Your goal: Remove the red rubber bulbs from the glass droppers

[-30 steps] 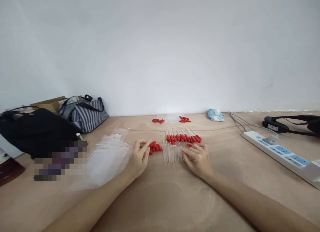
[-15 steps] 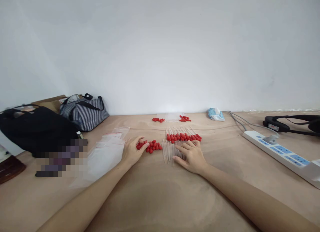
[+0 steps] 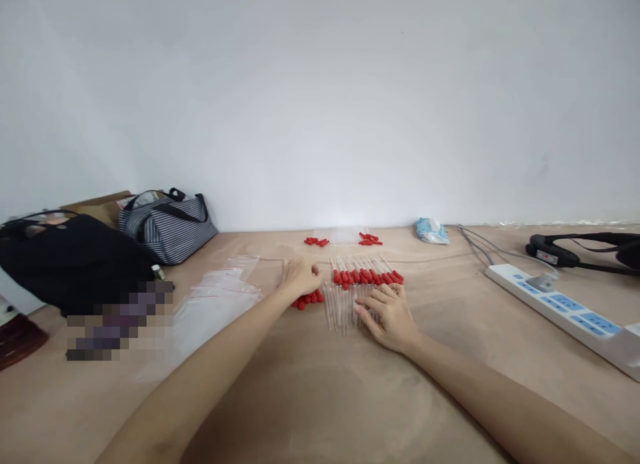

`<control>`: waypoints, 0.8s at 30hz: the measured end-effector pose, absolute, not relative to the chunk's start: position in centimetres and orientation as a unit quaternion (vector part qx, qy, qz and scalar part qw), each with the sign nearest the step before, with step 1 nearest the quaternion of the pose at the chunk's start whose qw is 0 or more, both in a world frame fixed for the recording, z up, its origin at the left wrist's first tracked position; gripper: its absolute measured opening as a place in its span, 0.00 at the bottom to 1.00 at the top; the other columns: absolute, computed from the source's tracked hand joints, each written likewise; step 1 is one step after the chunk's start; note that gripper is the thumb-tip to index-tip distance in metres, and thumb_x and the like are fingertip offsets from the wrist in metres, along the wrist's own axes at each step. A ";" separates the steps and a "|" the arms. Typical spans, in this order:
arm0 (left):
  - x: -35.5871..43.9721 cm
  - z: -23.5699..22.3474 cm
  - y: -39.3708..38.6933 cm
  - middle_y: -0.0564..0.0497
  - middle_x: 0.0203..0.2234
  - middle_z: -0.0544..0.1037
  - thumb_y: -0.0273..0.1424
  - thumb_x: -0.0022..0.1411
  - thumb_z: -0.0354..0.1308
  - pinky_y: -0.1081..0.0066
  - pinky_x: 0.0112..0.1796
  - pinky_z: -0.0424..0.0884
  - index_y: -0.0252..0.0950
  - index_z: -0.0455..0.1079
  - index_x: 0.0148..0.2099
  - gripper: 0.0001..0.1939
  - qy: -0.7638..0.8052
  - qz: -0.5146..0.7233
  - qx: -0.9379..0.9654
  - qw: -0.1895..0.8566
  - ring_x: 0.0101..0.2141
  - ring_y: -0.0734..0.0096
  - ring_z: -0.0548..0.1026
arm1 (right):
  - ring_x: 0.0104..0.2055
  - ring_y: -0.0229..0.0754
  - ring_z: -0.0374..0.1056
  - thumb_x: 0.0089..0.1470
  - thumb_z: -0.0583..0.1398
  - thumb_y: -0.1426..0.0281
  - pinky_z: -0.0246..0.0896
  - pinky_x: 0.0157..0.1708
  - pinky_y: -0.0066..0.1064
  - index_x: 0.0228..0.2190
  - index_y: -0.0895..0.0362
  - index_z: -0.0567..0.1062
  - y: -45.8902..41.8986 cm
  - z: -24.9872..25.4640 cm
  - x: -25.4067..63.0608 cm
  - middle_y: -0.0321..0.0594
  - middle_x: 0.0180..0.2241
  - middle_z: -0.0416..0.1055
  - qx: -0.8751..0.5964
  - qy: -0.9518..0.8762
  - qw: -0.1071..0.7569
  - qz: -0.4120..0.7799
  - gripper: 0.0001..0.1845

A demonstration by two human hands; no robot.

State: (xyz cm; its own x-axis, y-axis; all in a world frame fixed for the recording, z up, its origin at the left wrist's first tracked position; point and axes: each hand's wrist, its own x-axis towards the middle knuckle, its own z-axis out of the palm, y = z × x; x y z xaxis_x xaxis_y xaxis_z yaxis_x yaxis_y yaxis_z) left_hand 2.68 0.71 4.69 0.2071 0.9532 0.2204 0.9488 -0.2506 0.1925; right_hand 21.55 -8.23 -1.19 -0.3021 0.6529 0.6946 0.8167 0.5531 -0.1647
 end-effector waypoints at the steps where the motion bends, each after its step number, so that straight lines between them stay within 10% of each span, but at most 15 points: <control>1: 3.6 4.6 1.1 0.49 0.26 0.77 0.37 0.51 0.52 0.60 0.44 0.58 0.39 0.73 0.25 0.11 0.617 0.139 0.774 0.013 0.37 0.59 0.72 | 0.32 0.37 0.59 0.54 0.52 0.66 0.42 0.39 0.35 0.30 0.54 0.74 -8.3 -1.2 21.6 0.36 0.24 0.70 -0.459 -0.799 0.373 -0.111 0.12; 16: 5.1 5.6 0.8 0.45 0.29 0.76 0.35 0.56 0.47 0.69 0.33 0.64 0.34 0.69 0.32 0.12 0.594 0.148 0.790 0.037 0.33 0.63 0.73 | 0.35 0.40 0.61 0.52 0.53 0.67 0.49 0.39 0.38 0.33 0.54 0.73 -8.3 -1.7 22.6 0.40 0.30 0.68 -0.476 -0.757 0.428 -0.128 0.10; 24: 0.1 1.2 -6.3 0.50 0.27 0.71 0.31 0.62 0.46 0.71 0.32 0.66 0.35 0.63 0.32 0.08 0.315 0.281 0.905 -0.047 0.29 0.70 0.70 | 0.49 0.49 0.58 0.47 0.57 0.58 0.54 0.45 0.43 0.54 0.55 0.57 -8.9 -1.1 22.7 0.50 0.50 0.58 -0.392 -0.803 0.420 -0.158 0.34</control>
State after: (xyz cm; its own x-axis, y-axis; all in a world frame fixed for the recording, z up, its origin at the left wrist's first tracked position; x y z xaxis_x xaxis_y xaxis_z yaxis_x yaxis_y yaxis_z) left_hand 0.08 -6.29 1.24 0.6431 0.5445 0.5385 0.5975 -0.7966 0.0919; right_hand 22.67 -8.91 -1.08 -0.3408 0.4972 0.7979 0.7617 0.6435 -0.0757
